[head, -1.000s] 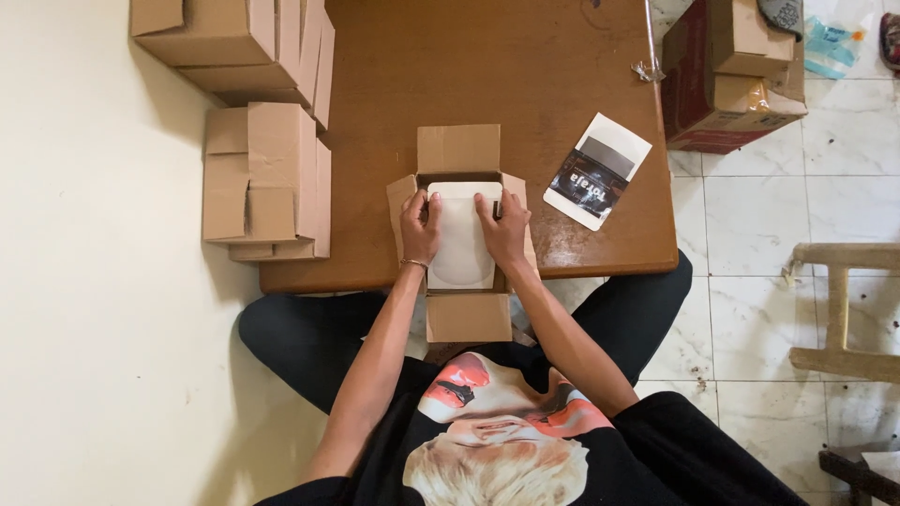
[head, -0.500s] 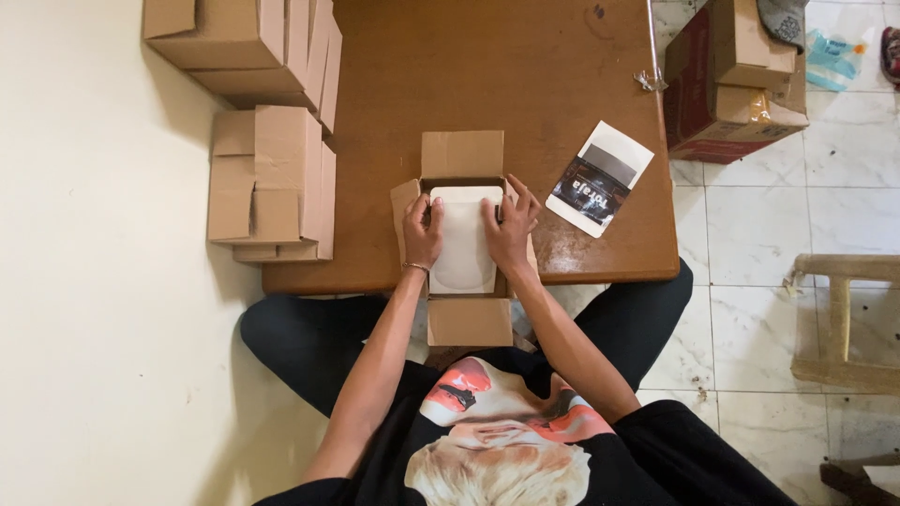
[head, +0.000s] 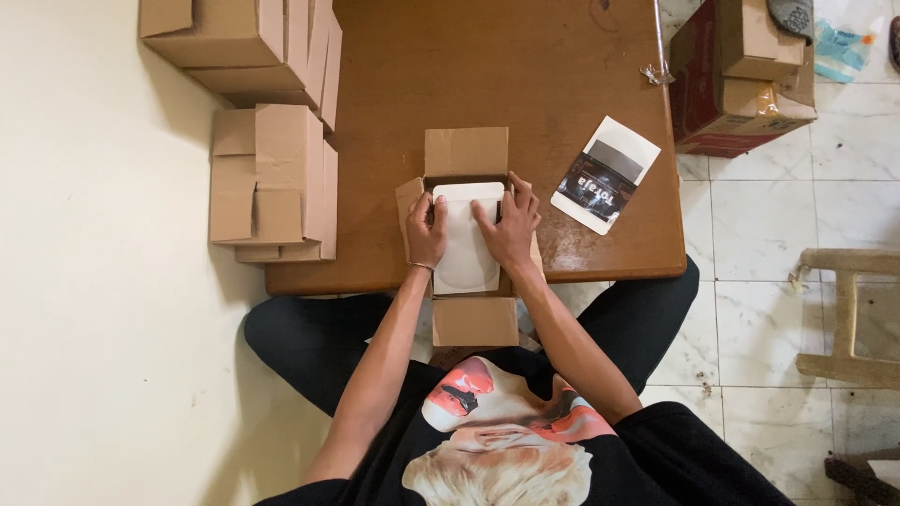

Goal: The person places a bag of coffee and a small printed card into a cardboard box by hand and adjusts them to fit inside.

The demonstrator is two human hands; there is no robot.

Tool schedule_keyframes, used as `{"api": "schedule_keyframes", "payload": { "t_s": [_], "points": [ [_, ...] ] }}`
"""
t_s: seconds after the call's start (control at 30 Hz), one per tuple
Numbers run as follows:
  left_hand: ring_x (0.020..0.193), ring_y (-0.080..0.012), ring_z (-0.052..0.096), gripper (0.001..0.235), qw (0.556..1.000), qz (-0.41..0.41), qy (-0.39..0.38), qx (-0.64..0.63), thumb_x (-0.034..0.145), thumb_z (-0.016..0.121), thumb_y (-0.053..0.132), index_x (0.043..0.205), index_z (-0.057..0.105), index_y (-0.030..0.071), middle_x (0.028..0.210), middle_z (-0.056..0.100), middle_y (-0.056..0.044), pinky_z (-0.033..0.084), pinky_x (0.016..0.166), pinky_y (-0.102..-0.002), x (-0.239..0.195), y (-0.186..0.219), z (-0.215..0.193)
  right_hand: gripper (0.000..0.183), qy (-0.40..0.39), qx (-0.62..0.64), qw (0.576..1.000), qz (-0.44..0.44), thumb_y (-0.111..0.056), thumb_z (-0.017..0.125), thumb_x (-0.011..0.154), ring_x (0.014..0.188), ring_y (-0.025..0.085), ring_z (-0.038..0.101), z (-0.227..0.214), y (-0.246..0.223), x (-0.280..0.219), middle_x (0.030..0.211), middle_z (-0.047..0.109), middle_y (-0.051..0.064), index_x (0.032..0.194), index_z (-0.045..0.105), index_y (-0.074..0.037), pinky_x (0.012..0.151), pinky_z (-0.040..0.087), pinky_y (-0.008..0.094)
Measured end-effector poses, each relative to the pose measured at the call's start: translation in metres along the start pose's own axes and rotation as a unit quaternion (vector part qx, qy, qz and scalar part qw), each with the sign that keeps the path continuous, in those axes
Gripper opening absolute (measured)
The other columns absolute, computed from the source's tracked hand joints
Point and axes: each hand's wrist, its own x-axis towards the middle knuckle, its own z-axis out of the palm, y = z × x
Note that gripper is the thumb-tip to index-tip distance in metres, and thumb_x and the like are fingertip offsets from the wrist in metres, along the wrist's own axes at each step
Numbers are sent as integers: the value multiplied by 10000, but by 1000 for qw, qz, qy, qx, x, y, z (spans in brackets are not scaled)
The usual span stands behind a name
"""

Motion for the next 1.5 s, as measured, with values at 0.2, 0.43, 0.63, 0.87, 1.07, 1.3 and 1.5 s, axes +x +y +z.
{"api": "schedule_keyframes", "payload": {
  "t_s": [0.2,0.43,0.63,0.87,1.07,1.3,1.5],
  "points": [
    [721,-285,577,325,1000,8,3,14,1028,578,296,768,496,119,706,521,-114,484,715,-368,0,5,-1,542,-4,-16,1000,-1,-581,711,917,1319,313,405,1,0,-1,1491,406,5,1016,629,-55,961,408,565],
    [736,-269,574,322,1000,3,3,16,1028,571,310,769,496,134,712,524,-102,479,720,-364,-1,-4,3,402,16,-3,1000,-6,-402,556,1058,1306,293,414,-3,-5,-3,1482,424,-8,888,568,-38,946,392,515],
    [742,-276,579,330,1000,9,0,26,1026,576,323,764,489,142,710,522,-95,481,720,-374,-1,-6,2,385,29,0,1000,8,-310,473,1083,1281,282,435,-3,-10,-2,1459,448,-9,820,528,-34,934,392,481],
    [733,-234,562,325,1000,0,-3,17,1028,562,330,767,493,149,716,516,-88,474,710,-337,0,1,0,468,32,-20,999,-8,-500,652,980,1291,293,446,3,-2,0,1477,439,-11,870,587,-50,927,423,503],
    [732,-272,570,329,1000,6,-7,27,1027,565,338,773,494,141,715,511,-95,479,709,-361,0,2,0,382,36,-17,999,-9,-371,564,1038,1273,295,456,-1,-5,-4,1466,447,-6,865,578,-31,903,428,480],
    [764,-271,593,312,999,8,1,33,1021,580,327,784,494,144,733,525,-87,491,741,-354,0,3,1,354,40,-12,999,-3,-346,578,1030,1271,289,462,0,-3,-3,1465,465,-19,862,575,-35,905,423,485],
    [764,-252,597,311,999,5,6,33,1020,580,325,779,503,144,729,536,-76,492,739,-343,-1,12,-1,519,23,-4,1000,-6,-548,677,961,1288,295,454,-2,-4,-3,1476,440,-6,882,602,-40,916,433,501]
  ]
}}
